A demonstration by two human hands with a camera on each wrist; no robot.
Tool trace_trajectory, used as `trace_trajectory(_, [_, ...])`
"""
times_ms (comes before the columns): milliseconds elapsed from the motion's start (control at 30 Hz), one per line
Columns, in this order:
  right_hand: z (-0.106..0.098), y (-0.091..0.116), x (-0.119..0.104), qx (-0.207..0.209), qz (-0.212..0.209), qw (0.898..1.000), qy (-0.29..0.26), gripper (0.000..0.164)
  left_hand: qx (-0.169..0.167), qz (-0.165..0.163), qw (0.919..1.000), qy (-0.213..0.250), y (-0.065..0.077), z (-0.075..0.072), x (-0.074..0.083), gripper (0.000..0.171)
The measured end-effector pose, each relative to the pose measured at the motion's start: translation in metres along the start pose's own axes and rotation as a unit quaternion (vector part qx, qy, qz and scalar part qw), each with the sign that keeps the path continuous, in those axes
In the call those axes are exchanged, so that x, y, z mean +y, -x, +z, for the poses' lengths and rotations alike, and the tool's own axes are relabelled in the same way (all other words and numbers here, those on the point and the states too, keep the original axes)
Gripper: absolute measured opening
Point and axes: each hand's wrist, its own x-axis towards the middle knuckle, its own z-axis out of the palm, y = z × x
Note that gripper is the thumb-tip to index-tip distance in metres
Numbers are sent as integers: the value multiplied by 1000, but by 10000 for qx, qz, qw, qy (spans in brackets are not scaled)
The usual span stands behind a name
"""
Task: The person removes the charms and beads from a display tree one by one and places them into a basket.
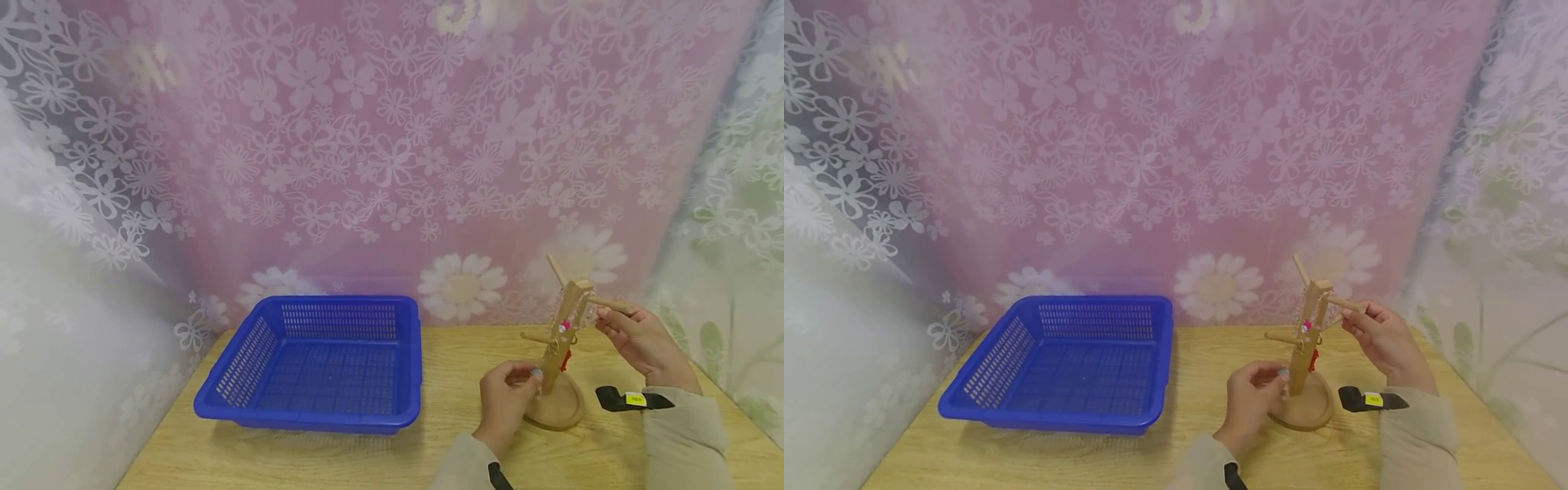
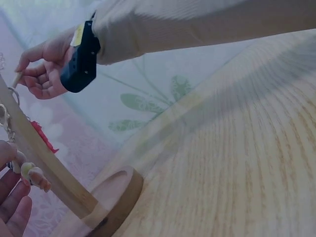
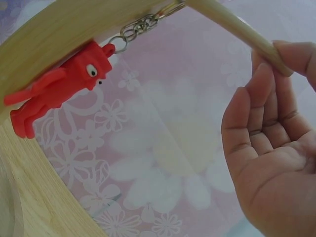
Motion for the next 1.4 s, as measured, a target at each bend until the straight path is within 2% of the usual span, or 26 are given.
trace_trajectory(133, [1, 1, 1, 43, 26, 9999, 92, 33, -71, -11, 9999, 92, -1, -7, 6, 10])
trace_trajectory(233, [1, 0, 1, 67, 41, 9999, 138, 33, -123, -56, 9999, -21, -2, -12, 12, 9])
trace_trajectory(500, [2, -2, 1, 143, 38, 9999, 58, 31, -125, -492, 9987, 40, -4, -18, 28, 10])
trace_trajectory(933, [1, -2, 2, 77, -121, 9999, 87, 32, -89, -152, 9990, 401, -6, -24, 47, 11])
trace_trajectory(1167, [2, 0, 2, 53, -61, 9998, 204, 32, -131, -319, 9978, 574, -7, -26, 57, 10])
trace_trajectory(1400, [3, 2, 0, 135, 29, 9998, 161, 31, -95, -244, 9983, 522, -9, -32, 63, 10])
